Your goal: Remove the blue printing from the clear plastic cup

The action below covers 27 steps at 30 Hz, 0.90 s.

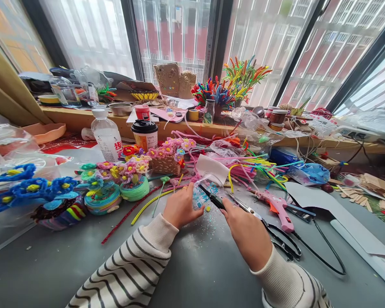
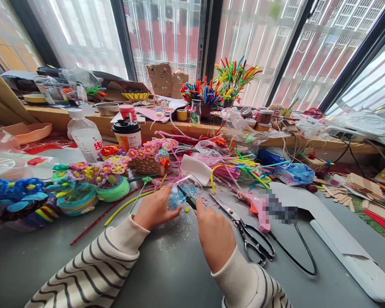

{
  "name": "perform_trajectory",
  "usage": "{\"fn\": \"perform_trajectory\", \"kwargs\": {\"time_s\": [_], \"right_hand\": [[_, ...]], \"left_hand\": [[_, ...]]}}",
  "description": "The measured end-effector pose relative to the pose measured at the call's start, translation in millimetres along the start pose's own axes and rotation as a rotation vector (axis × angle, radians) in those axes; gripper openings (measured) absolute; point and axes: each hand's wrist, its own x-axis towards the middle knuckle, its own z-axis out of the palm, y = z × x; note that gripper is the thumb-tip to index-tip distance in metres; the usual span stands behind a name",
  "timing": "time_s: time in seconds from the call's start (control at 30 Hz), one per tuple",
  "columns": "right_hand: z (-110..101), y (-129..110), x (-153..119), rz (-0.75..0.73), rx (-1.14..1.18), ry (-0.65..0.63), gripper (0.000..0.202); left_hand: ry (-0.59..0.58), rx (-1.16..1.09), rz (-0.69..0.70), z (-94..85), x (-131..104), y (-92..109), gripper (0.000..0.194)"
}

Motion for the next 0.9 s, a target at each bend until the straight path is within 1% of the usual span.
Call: {"fn": "perform_trajectory", "kwargs": {"time_s": [0.23,0.37,0.47,0.67,0.8,0.9], "right_hand": [[-13,-7,-10,0.057,-0.073,-0.068,0.031],[-11,-10,-14,0.042,-0.095,-0.066,0.036],[-7,-8,-17,0.041,-0.097,-0.057,0.036],[1,-7,-14,0.029,-0.129,0.041,0.032],[9,3,-15,-0.019,-0.071,0.145,0.033],[10,8,-15,-0.001,-0.064,0.187,0.033]], "left_hand": [[0.022,-0.007,0.003,0.1,-1,2,0.064],[0.015,-0.012,-0.026,-0.7,-1,3,0.066],[0.017,-0.001,-0.022,-1.1,-1,3,0.065],[-0.004,0.009,-0.029,-1.3,0,1,0.065],[0.011,-0.01,-0.025,-1.3,0,2,0.062],[0.009,-0.024,-0.044,-3.4,-1,3,0.059]]}}
